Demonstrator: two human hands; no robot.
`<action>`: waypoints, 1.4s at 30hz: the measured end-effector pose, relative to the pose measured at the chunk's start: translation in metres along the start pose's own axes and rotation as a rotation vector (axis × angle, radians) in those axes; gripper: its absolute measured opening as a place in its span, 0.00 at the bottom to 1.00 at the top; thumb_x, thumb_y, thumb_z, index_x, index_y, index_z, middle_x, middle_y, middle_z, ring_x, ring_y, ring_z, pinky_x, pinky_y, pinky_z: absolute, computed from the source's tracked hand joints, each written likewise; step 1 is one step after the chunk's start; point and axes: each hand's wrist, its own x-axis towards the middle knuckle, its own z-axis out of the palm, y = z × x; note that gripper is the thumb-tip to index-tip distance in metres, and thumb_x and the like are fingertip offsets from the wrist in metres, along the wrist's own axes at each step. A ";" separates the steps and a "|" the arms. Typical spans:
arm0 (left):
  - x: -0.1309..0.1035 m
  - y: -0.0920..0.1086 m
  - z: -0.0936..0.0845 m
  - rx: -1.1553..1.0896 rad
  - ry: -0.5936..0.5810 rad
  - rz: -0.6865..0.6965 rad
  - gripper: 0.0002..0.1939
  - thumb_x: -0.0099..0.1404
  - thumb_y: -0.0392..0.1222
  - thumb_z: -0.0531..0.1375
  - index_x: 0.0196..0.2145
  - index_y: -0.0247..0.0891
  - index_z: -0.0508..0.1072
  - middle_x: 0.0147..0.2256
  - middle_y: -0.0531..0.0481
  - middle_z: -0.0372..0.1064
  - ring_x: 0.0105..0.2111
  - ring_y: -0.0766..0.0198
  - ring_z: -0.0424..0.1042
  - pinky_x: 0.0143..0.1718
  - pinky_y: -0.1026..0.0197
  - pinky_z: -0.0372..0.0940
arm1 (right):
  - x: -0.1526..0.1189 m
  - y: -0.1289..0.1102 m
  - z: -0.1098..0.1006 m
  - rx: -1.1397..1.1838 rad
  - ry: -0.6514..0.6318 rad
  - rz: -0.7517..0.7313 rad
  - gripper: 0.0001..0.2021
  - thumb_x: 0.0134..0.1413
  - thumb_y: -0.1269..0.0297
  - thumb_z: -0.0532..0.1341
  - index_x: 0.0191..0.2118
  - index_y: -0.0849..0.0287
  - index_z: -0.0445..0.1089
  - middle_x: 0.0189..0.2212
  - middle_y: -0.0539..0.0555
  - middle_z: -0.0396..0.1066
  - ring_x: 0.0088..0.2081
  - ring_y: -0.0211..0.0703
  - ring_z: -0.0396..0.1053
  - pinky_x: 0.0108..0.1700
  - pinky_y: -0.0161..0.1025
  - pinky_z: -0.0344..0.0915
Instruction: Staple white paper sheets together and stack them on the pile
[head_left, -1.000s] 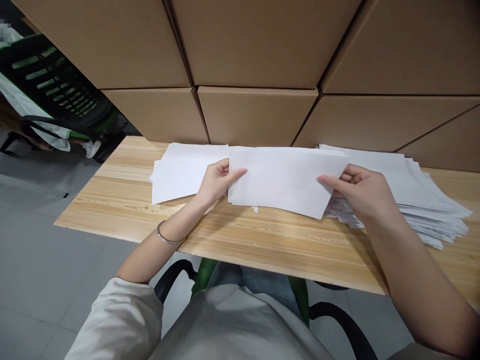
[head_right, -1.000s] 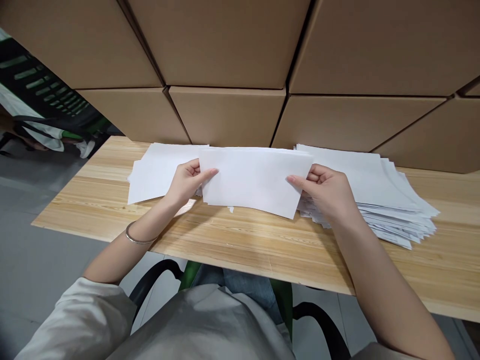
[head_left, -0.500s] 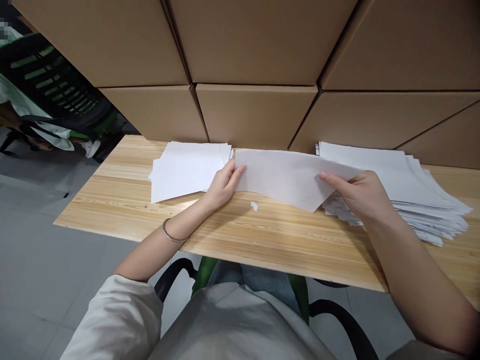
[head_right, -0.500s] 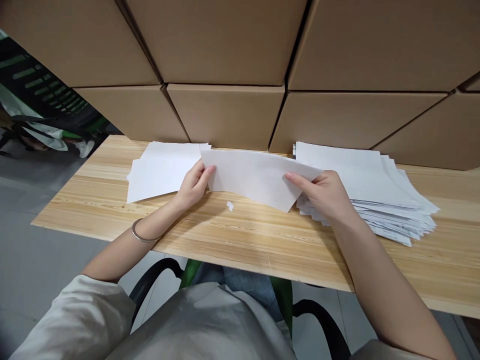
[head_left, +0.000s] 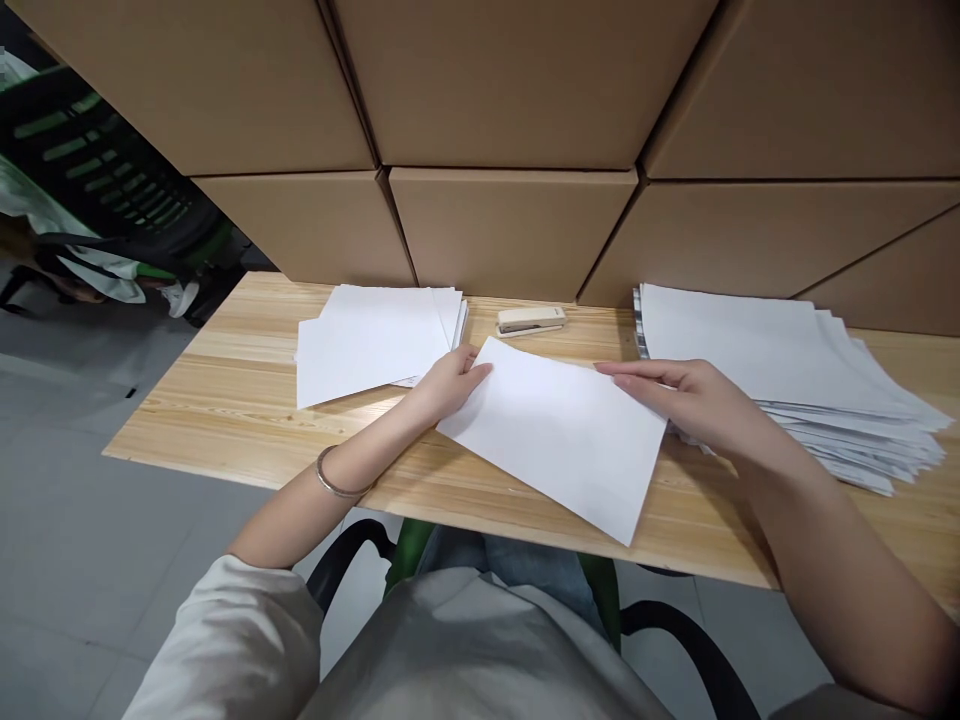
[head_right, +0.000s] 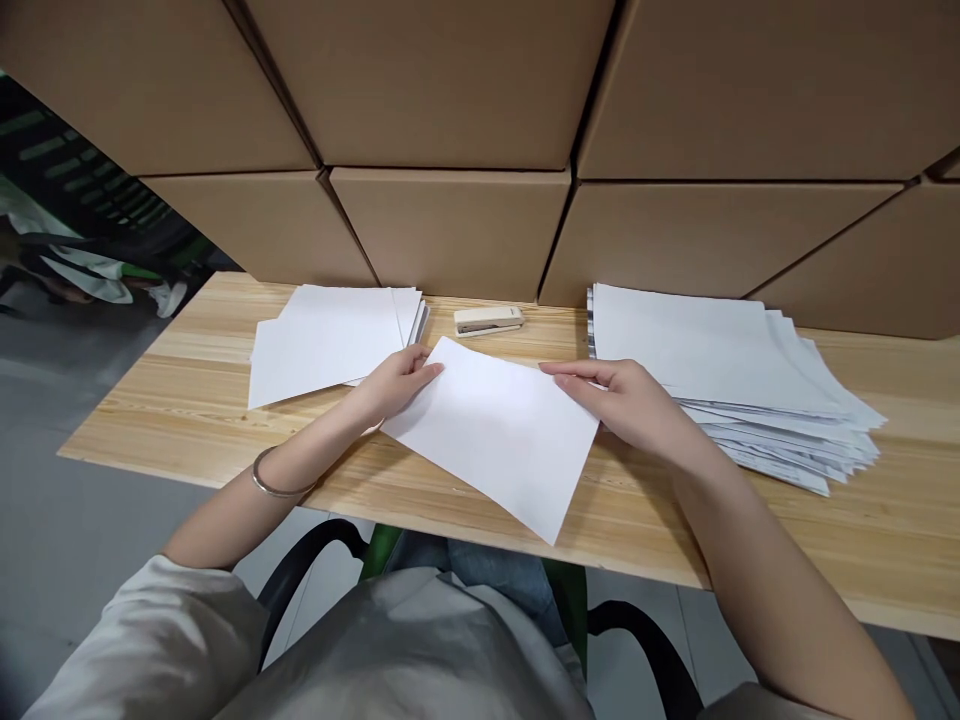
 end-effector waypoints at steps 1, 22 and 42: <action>0.001 -0.001 0.002 0.059 0.033 0.028 0.21 0.70 0.45 0.56 0.56 0.31 0.70 0.41 0.42 0.76 0.40 0.55 0.75 0.41 0.56 0.68 | 0.001 0.001 0.002 -0.013 0.016 0.015 0.21 0.57 0.47 0.63 0.50 0.53 0.80 0.38 0.55 0.80 0.33 0.44 0.73 0.32 0.39 0.65; 0.018 0.000 0.023 0.385 0.121 0.169 0.28 0.70 0.31 0.44 0.66 0.25 0.61 0.59 0.30 0.69 0.59 0.49 0.70 0.59 0.52 0.64 | 0.058 -0.033 0.060 -0.736 0.248 -0.725 0.27 0.61 0.75 0.51 0.65 0.71 0.64 0.64 0.66 0.65 0.64 0.55 0.63 0.64 0.52 0.61; 0.022 -0.001 0.023 0.378 0.125 0.200 0.25 0.71 0.31 0.43 0.61 0.25 0.66 0.52 0.30 0.72 0.53 0.48 0.73 0.56 0.51 0.65 | 0.097 -0.014 0.108 -0.540 0.122 -0.671 0.31 0.57 0.82 0.47 0.66 0.66 0.65 0.67 0.63 0.61 0.70 0.51 0.54 0.72 0.57 0.51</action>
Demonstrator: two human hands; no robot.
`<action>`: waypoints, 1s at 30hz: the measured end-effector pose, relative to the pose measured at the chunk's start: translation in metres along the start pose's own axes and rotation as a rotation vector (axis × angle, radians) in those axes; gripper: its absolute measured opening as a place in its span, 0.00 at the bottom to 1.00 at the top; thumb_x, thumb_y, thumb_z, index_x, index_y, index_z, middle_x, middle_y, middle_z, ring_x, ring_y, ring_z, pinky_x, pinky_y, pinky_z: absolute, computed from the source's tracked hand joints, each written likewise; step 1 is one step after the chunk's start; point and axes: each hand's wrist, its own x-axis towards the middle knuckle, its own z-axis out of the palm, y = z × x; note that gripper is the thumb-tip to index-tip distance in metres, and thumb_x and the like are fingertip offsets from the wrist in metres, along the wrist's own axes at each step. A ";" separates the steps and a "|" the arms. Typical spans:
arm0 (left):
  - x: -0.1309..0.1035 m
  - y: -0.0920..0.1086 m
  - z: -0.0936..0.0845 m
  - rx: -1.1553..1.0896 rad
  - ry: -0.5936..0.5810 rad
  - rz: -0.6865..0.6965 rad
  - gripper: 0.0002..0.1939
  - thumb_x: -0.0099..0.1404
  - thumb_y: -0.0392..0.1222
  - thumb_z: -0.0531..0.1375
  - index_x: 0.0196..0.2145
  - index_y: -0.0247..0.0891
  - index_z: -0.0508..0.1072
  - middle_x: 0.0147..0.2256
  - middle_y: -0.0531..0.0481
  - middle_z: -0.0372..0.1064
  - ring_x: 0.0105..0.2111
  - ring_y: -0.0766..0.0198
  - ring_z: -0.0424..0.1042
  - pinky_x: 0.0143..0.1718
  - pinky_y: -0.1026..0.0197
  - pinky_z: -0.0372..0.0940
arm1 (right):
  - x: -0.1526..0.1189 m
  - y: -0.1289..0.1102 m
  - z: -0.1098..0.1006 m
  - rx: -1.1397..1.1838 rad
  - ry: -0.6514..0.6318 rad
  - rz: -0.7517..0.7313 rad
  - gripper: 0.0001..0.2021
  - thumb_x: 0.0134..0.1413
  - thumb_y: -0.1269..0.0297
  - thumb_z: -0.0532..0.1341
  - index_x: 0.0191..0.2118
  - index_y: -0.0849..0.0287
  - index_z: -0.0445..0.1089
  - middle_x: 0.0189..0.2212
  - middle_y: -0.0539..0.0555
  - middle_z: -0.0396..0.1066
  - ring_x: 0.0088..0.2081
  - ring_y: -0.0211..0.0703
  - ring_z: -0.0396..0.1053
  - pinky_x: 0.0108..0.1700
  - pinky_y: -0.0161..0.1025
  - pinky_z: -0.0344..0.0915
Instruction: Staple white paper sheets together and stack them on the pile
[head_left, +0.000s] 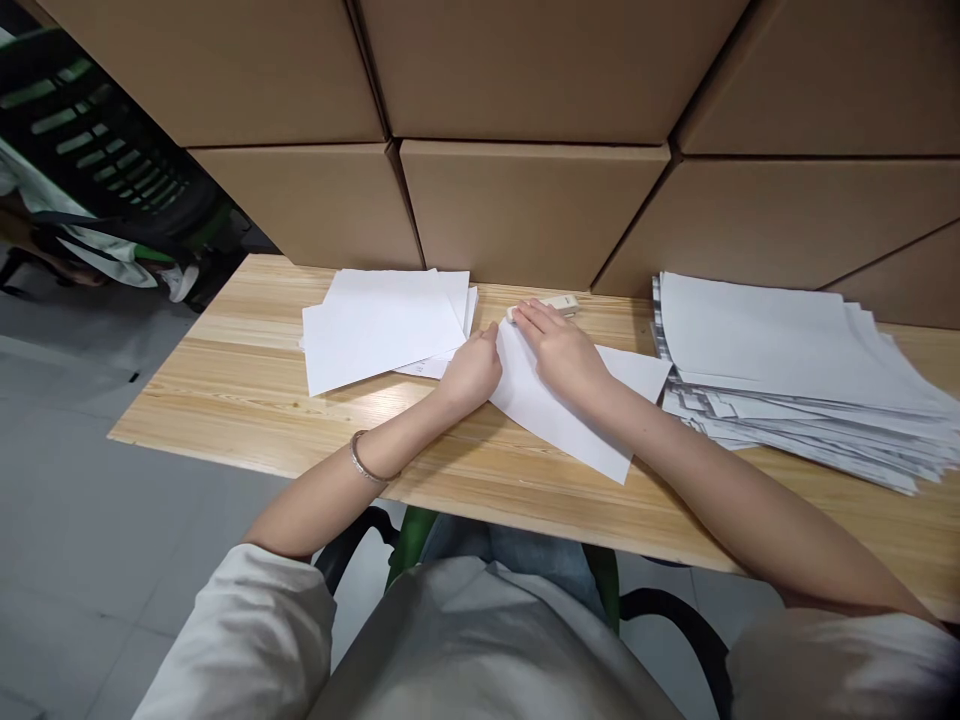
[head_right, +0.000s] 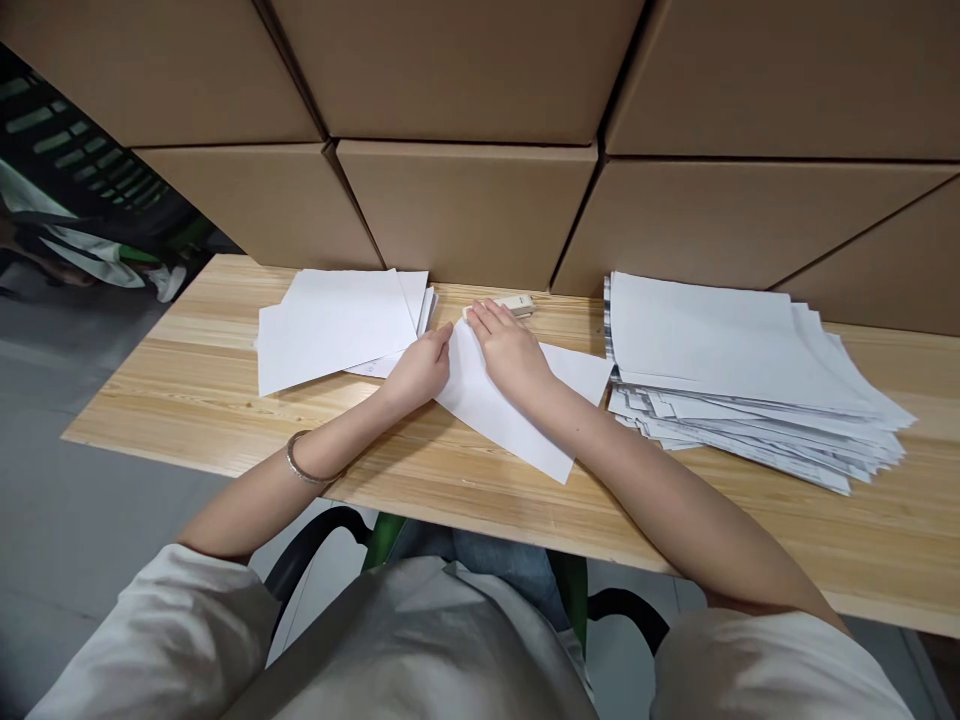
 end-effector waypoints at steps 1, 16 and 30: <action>0.000 0.001 0.000 0.012 -0.003 -0.001 0.25 0.71 0.31 0.43 0.61 0.25 0.65 0.52 0.29 0.72 0.53 0.48 0.73 0.55 0.52 0.65 | 0.000 0.000 0.000 -0.006 -0.004 0.006 0.30 0.58 0.82 0.47 0.65 0.67 0.65 0.66 0.63 0.62 0.70 0.51 0.54 0.72 0.56 0.52; -0.027 0.001 -0.013 -0.202 0.054 0.029 0.30 0.67 0.35 0.50 0.66 0.30 0.59 0.37 0.44 0.73 0.38 0.57 0.73 0.45 0.56 0.67 | -0.055 -0.048 -0.029 -0.029 0.119 -0.127 0.35 0.66 0.50 0.53 0.71 0.67 0.53 0.66 0.69 0.62 0.68 0.60 0.59 0.70 0.64 0.49; -0.042 0.002 -0.041 -0.539 0.465 0.263 0.26 0.75 0.52 0.43 0.67 0.46 0.53 0.36 0.48 0.72 0.33 0.61 0.71 0.37 0.57 0.68 | -0.086 -0.042 -0.078 -0.288 0.272 -0.185 0.30 0.68 0.76 0.50 0.72 0.56 0.53 0.68 0.56 0.57 0.70 0.50 0.52 0.71 0.56 0.56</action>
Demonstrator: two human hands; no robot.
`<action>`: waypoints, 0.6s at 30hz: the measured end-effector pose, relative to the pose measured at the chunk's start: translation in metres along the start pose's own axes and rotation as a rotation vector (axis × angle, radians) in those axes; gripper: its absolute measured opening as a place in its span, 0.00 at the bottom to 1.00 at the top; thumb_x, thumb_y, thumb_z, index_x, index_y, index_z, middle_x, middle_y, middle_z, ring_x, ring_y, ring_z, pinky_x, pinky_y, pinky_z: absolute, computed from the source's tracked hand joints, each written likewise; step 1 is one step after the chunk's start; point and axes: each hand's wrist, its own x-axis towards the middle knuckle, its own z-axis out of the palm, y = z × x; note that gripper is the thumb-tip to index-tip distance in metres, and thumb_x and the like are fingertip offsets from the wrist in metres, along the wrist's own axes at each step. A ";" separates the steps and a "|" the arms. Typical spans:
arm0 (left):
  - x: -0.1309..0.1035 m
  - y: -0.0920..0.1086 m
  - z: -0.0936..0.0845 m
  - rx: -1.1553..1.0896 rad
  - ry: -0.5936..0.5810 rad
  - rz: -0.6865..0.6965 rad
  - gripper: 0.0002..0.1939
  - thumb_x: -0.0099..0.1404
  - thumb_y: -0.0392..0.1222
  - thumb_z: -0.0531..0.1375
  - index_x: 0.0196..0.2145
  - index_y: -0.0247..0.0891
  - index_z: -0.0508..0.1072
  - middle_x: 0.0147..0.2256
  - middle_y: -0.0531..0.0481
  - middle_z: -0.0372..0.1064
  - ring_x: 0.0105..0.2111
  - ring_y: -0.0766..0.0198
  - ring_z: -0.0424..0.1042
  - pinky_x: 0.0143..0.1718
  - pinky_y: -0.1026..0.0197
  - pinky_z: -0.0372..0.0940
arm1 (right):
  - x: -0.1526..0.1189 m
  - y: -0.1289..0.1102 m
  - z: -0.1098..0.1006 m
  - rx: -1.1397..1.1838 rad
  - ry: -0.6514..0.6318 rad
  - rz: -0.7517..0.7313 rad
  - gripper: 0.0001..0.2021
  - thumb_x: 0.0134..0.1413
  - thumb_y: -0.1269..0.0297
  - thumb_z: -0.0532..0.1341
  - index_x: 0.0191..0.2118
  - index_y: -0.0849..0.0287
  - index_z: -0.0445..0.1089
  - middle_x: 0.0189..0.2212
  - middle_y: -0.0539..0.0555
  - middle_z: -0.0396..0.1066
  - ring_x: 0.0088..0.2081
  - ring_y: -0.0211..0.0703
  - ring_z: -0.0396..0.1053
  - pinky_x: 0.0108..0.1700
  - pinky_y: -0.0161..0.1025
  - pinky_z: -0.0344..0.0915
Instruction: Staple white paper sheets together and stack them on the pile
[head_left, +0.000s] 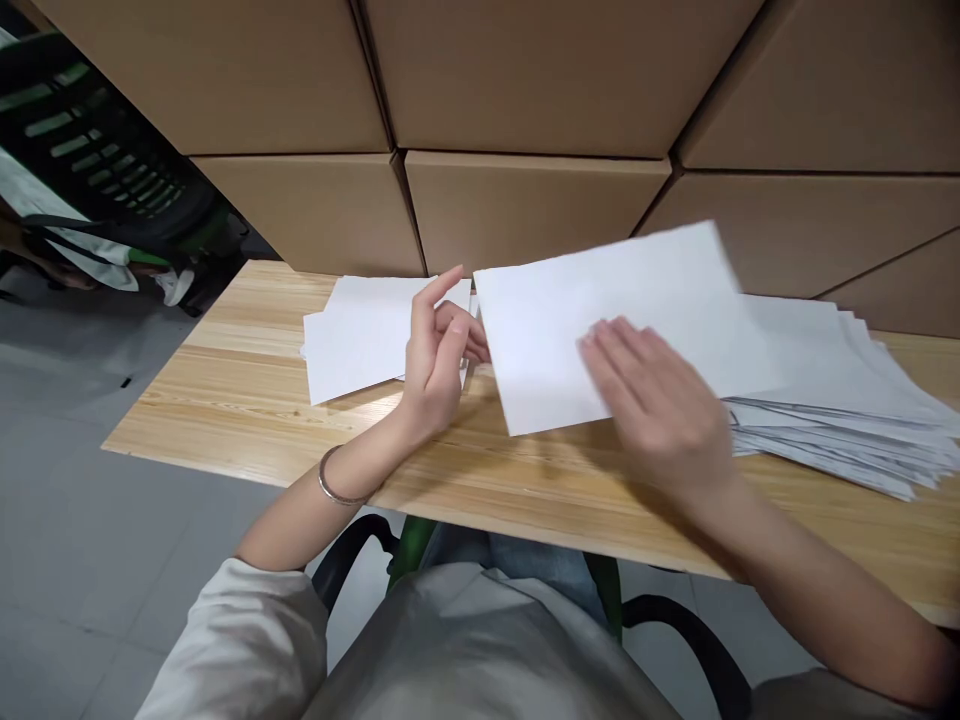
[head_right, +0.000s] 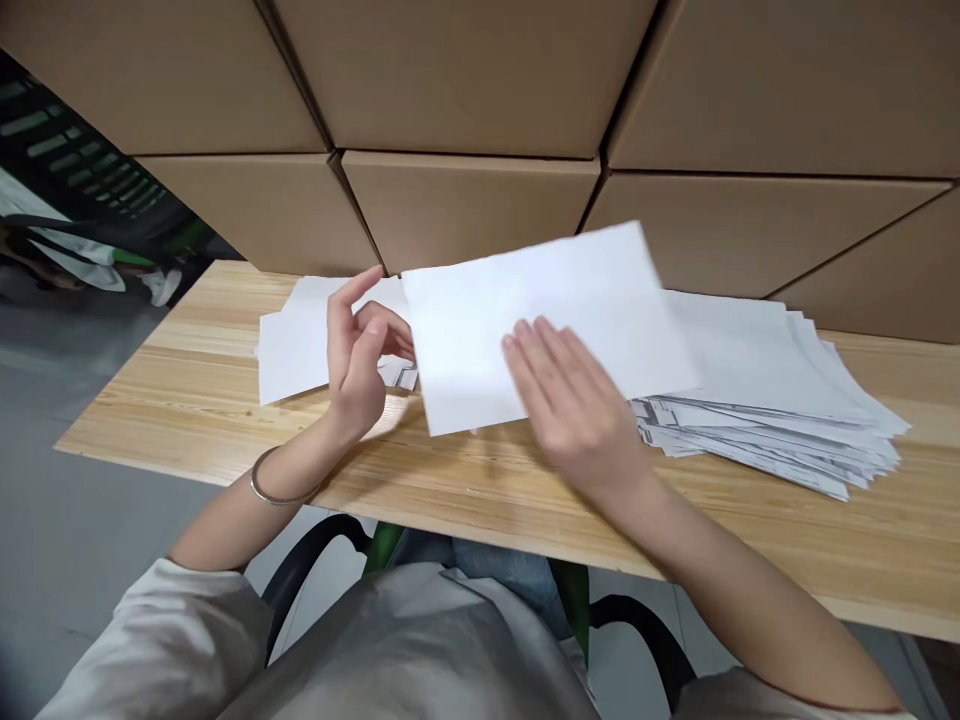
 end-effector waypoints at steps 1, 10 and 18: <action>0.003 -0.002 -0.001 0.038 -0.007 0.017 0.25 0.75 0.52 0.44 0.66 0.45 0.55 0.38 0.47 0.72 0.34 0.61 0.71 0.38 0.57 0.68 | -0.001 0.011 -0.010 -0.025 0.018 -0.025 0.31 0.67 0.76 0.51 0.73 0.54 0.51 0.68 0.55 0.55 0.71 0.49 0.50 0.71 0.55 0.56; 0.023 -0.019 -0.004 0.847 -0.098 0.164 0.16 0.74 0.41 0.48 0.45 0.35 0.74 0.43 0.39 0.72 0.46 0.52 0.68 0.51 0.50 0.64 | -0.050 0.114 -0.041 -0.297 -0.080 0.441 0.30 0.57 0.82 0.52 0.62 0.57 0.71 0.60 0.59 0.71 0.62 0.51 0.68 0.65 0.45 0.63; 0.024 -0.023 -0.006 0.981 -0.133 0.079 0.19 0.72 0.45 0.50 0.51 0.32 0.72 0.48 0.32 0.70 0.51 0.44 0.67 0.53 0.44 0.63 | -0.058 0.140 -0.032 -0.184 -0.299 0.637 0.28 0.56 0.80 0.49 0.58 0.59 0.75 0.62 0.57 0.69 0.64 0.48 0.65 0.63 0.43 0.61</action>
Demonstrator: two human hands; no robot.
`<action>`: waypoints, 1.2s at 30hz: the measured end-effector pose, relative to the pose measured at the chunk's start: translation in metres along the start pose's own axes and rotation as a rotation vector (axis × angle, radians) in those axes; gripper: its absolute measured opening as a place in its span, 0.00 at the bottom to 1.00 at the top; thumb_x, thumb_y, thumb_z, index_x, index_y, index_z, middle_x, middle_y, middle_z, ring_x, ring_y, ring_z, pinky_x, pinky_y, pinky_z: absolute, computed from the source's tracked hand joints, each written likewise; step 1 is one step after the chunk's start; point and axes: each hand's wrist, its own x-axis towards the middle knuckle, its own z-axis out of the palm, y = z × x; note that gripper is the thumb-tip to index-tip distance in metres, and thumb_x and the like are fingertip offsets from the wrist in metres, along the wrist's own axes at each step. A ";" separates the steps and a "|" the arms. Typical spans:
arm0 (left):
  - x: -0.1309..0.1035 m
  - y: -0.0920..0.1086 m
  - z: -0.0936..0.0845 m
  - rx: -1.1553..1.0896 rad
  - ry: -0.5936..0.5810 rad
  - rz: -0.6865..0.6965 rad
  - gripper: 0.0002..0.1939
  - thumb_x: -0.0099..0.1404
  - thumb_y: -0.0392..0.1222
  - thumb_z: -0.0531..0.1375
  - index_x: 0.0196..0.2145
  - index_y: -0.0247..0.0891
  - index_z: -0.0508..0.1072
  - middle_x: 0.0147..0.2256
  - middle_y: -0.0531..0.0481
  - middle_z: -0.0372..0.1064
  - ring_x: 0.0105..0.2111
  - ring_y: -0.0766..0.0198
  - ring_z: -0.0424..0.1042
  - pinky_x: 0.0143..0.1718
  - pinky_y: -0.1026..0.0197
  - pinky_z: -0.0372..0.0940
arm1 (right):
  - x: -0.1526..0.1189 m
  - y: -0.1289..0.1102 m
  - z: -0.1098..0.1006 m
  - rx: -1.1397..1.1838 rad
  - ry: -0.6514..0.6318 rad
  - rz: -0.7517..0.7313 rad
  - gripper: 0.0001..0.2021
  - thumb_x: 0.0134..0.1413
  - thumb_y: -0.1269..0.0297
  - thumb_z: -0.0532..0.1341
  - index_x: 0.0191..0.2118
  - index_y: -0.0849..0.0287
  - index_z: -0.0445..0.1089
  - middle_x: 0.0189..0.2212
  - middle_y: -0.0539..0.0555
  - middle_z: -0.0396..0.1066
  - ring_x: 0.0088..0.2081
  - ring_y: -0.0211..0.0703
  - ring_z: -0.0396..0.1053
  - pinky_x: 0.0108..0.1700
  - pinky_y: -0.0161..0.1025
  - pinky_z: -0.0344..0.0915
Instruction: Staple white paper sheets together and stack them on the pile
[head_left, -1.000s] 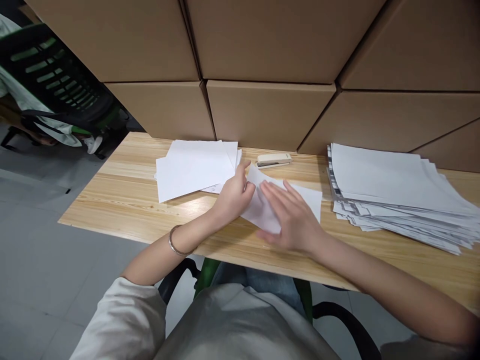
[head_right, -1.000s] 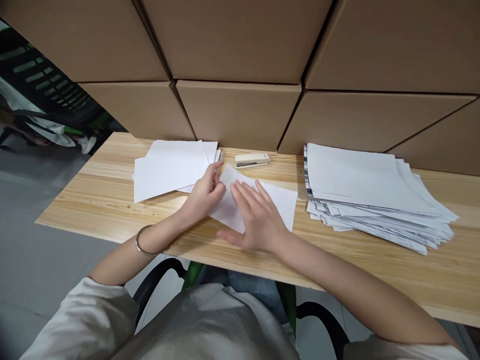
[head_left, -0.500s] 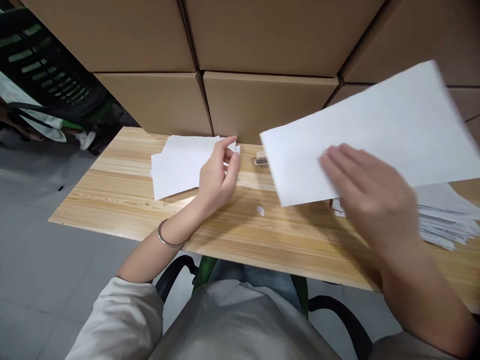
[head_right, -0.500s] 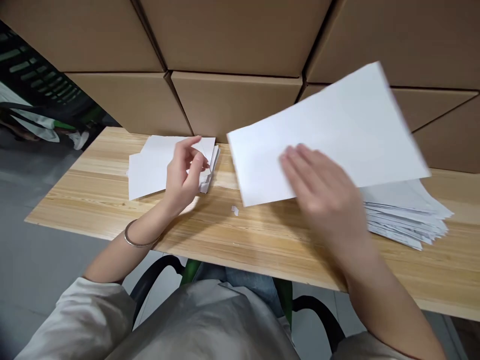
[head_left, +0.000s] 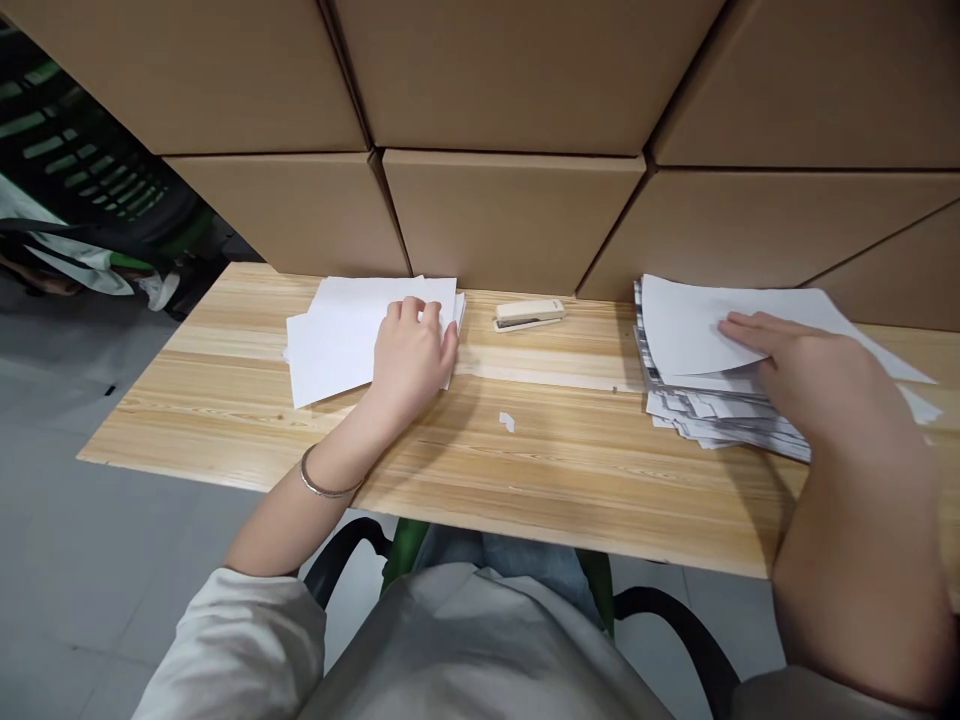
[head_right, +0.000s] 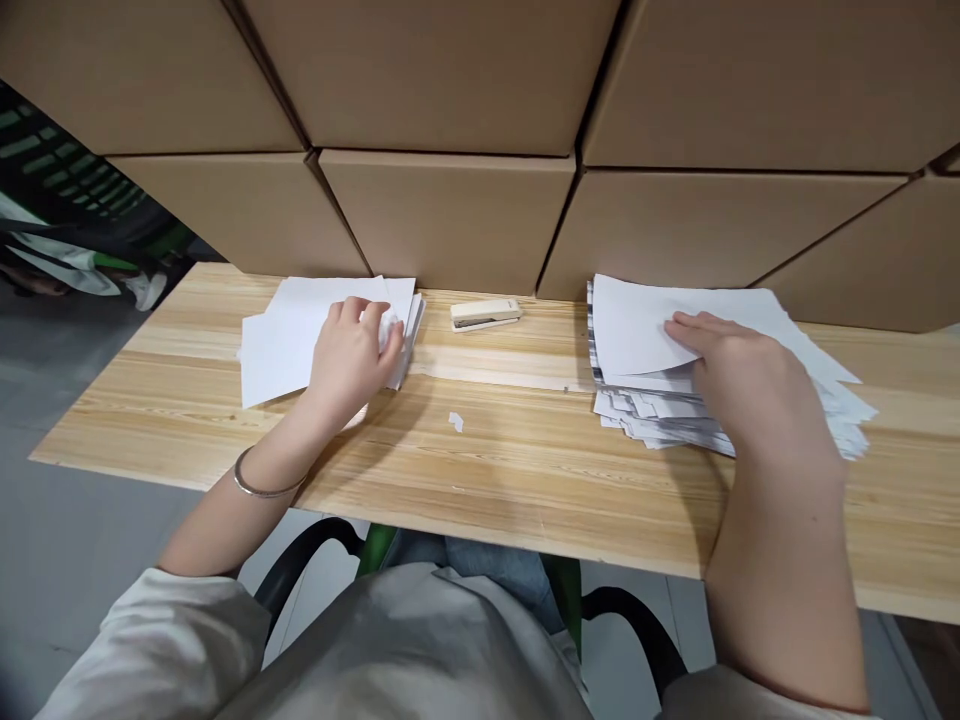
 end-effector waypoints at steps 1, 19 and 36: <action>0.000 -0.001 0.001 0.024 -0.009 -0.012 0.20 0.72 0.46 0.51 0.52 0.31 0.71 0.49 0.31 0.70 0.52 0.43 0.66 0.54 0.43 0.63 | 0.001 0.001 0.001 -0.004 -0.022 0.003 0.28 0.56 0.79 0.49 0.58 0.62 0.75 0.61 0.59 0.69 0.64 0.49 0.65 0.64 0.44 0.60; -0.010 0.008 -0.030 -0.087 -0.307 0.090 0.16 0.70 0.39 0.50 0.30 0.35 0.75 0.30 0.40 0.77 0.32 0.55 0.76 0.37 0.56 0.68 | -0.018 -0.105 0.012 0.844 -0.109 -0.168 0.24 0.67 0.46 0.51 0.41 0.58 0.78 0.34 0.59 0.78 0.35 0.48 0.75 0.36 0.44 0.71; -0.029 0.015 0.001 0.246 -0.253 0.166 0.23 0.73 0.45 0.51 0.52 0.18 0.71 0.52 0.20 0.71 0.56 0.35 0.71 0.53 0.39 0.68 | -0.015 -0.136 0.036 1.328 -0.791 0.421 0.29 0.66 0.46 0.51 0.37 0.67 0.79 0.30 0.64 0.80 0.20 0.44 0.75 0.20 0.38 0.72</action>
